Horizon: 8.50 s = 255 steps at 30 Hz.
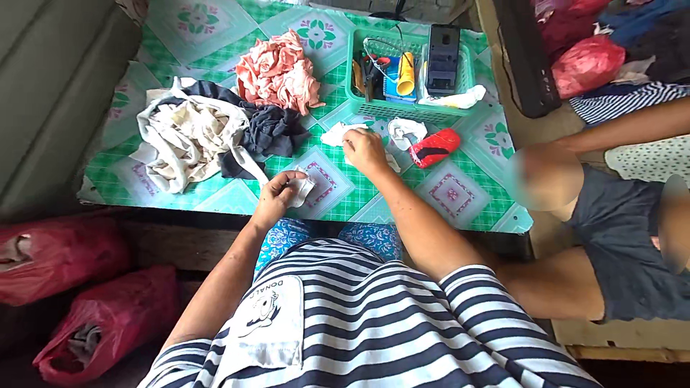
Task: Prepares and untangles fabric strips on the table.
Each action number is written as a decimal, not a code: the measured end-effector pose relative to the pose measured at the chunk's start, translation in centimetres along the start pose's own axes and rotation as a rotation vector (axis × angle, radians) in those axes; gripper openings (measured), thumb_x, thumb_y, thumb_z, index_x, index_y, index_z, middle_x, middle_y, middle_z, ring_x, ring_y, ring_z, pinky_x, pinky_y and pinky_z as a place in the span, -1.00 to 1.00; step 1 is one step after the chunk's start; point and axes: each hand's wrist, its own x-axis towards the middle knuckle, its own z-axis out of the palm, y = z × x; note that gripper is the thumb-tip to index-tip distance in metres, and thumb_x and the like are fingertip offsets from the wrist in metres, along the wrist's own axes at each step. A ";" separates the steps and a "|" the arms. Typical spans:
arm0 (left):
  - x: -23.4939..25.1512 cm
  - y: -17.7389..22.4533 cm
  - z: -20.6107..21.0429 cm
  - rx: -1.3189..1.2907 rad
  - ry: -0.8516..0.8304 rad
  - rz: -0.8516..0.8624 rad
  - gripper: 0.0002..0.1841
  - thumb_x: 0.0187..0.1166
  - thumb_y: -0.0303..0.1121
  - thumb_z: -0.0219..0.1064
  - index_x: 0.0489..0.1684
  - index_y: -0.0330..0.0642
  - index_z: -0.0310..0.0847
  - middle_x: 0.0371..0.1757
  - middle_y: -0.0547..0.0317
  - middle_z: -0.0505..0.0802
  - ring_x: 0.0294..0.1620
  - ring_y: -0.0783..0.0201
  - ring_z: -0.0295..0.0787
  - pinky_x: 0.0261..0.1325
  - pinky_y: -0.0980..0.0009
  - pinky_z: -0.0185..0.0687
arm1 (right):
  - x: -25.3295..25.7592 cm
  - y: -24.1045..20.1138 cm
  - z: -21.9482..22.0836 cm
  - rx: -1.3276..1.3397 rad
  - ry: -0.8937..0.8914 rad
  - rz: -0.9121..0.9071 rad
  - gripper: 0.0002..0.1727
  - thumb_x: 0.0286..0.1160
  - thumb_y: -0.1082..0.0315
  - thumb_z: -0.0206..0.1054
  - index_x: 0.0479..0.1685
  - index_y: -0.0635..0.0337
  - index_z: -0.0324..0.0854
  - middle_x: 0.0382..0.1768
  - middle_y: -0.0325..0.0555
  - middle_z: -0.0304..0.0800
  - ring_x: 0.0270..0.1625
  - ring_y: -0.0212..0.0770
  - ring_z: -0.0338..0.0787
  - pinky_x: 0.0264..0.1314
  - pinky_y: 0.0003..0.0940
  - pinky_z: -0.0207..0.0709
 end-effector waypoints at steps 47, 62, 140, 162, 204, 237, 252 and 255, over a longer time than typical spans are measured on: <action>2.6 6.7 1.7 -0.095 -0.104 0.302 -0.87 0.51 -0.41 0.47 -0.09 -0.21 0.74 0.15 0.22 0.75 0.15 0.45 0.72 0.15 0.52 0.72 | -7.6 -3.4 -7.4 1.011 0.024 -0.209 -0.90 0.57 0.51 0.22 -0.19 0.25 0.66 -0.35 -0.36 0.70 -0.39 -0.59 0.61 -0.32 -0.66 0.52; 3.0 5.6 1.0 -0.284 -0.103 0.180 -0.75 0.68 -0.52 0.17 0.15 -0.11 0.69 0.03 0.37 0.85 -0.15 0.52 0.79 -0.06 0.52 0.76 | -7.5 -6.3 -8.5 0.970 -0.136 -0.397 -0.90 0.50 0.59 0.23 -0.20 0.41 0.66 -0.36 -0.19 0.72 -0.39 -0.54 0.66 -0.34 -0.66 0.62; 1.9 9.9 2.8 0.081 -0.018 0.502 -0.87 0.59 -0.50 0.37 -0.08 -0.38 0.76 -0.05 0.12 0.78 -0.10 0.50 0.69 -0.03 0.64 0.63 | -7.5 -6.9 -7.5 0.804 0.125 -0.273 -0.95 0.49 0.57 0.32 -0.25 0.40 0.66 -0.40 -0.17 0.66 -0.43 -0.56 0.56 -0.37 -0.74 0.51; 1.5 10.5 2.5 -0.172 -0.119 0.284 -0.91 0.66 -0.49 0.27 -0.02 -0.21 0.64 -0.25 0.36 0.83 -0.37 0.52 0.78 -0.24 0.58 0.79 | -8.2 -6.8 -7.3 0.675 0.113 -0.283 -0.76 0.63 0.49 0.08 0.12 0.45 0.51 -0.34 -0.14 0.58 -0.40 -0.51 0.55 -0.35 -0.69 0.51; 1.7 10.8 2.8 -0.510 -0.218 0.139 -0.91 0.68 -0.47 0.26 -0.05 -0.12 0.67 -0.32 0.29 0.86 -0.42 0.45 0.82 -0.30 0.54 0.81 | -7.6 -6.7 -8.0 0.403 0.304 -0.393 -0.84 0.58 0.48 0.32 -0.13 0.19 0.85 -0.11 0.01 0.62 0.07 -0.15 0.61 0.19 -0.29 0.48; 1.6 10.2 3.1 -0.278 -0.123 0.220 -0.92 0.69 -0.49 0.24 -0.02 -0.17 0.61 -0.31 0.36 0.84 -0.38 0.50 0.81 -0.24 0.55 0.81 | -7.8 -7.4 -8.3 0.774 0.317 -0.482 -0.88 0.72 0.47 0.20 -0.05 0.27 0.65 -0.04 -0.07 0.81 0.11 -0.28 0.80 0.22 -0.32 0.71; 1.8 10.7 2.7 -0.284 -0.194 0.212 -0.92 0.71 -0.46 0.23 -0.04 -0.18 0.63 -0.29 0.32 0.85 -0.35 0.46 0.83 -0.21 0.51 0.84 | -7.6 -3.1 -13.7 0.454 0.493 -0.396 -0.82 0.80 0.42 0.07 0.12 0.23 0.56 -0.07 -0.31 0.71 -0.02 -0.54 0.70 0.08 -0.52 0.64; 1.9 11.0 2.8 -0.335 -0.219 0.236 -0.92 0.72 -0.45 0.25 -0.01 -0.18 0.64 -0.26 0.29 0.86 -0.32 0.42 0.85 -0.19 0.47 0.86 | -7.7 -4.9 -12.0 0.379 0.354 -0.461 -0.83 0.67 0.46 0.25 -0.07 0.31 0.76 0.01 0.05 0.78 0.20 -0.14 0.71 0.27 -0.23 0.57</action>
